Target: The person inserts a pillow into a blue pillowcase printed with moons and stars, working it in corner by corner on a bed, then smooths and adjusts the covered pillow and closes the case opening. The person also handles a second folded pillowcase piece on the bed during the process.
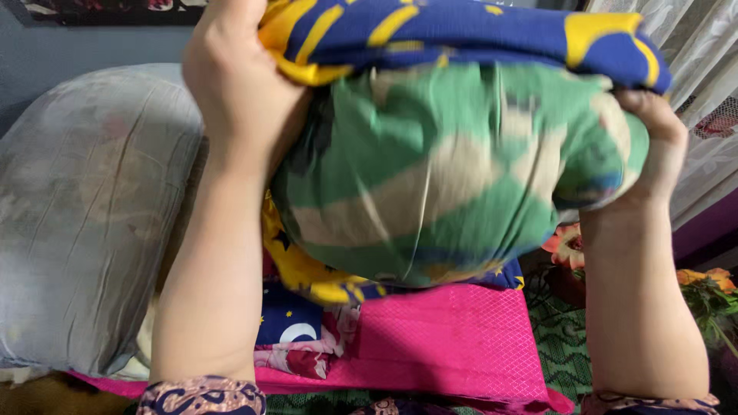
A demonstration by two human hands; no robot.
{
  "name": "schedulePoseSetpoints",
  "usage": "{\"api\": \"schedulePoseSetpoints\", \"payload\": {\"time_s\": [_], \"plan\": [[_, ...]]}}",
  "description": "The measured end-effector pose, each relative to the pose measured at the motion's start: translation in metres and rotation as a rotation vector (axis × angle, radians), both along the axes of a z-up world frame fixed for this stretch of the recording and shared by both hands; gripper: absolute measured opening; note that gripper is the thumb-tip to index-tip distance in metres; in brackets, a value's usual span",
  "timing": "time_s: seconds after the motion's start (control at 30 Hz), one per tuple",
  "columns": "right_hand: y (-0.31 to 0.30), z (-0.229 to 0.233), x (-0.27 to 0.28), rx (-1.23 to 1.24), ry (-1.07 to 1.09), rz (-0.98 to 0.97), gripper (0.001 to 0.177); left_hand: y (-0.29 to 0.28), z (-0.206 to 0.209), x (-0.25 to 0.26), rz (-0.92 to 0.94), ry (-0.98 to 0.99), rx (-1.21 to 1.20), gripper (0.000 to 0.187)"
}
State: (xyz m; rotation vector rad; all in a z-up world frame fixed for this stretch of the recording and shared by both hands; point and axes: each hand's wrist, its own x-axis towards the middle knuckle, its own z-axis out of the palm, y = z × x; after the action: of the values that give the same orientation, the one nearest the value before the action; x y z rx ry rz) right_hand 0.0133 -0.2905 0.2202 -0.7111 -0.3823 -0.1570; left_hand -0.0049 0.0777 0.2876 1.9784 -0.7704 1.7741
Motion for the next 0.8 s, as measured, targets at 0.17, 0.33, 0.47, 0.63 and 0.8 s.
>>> {"api": "schedulePoseSetpoints", "payload": {"time_s": [0.17, 0.33, 0.47, 0.63, 0.8], "plan": [[0.006, -0.048, 0.079, 0.073, 0.380, -0.072, 0.032, -0.008, -0.029, 0.074, 0.074, 0.397, -0.073, 0.033], [0.017, -0.139, 0.168, -0.010, 0.548, 0.105, 0.029, -0.004, -0.093, 0.143, 0.223, 0.993, -0.074, 0.029], [0.024, -0.191, 0.227, 0.080, 0.489, 0.086, 0.032, 0.012, -0.142, 0.210, 0.308, 1.145, -0.061, 0.033], [0.035, -0.216, 0.269, 0.018, 0.426, 0.040, 0.051, 0.041, -0.199, 0.290, 0.346, 1.062, -0.023, 0.044], [0.055, -0.225, 0.297, -0.466, 0.221, -0.127, 0.063, 0.051, -0.239, 0.338, 0.436, 1.104, 0.031, 0.033]]}}
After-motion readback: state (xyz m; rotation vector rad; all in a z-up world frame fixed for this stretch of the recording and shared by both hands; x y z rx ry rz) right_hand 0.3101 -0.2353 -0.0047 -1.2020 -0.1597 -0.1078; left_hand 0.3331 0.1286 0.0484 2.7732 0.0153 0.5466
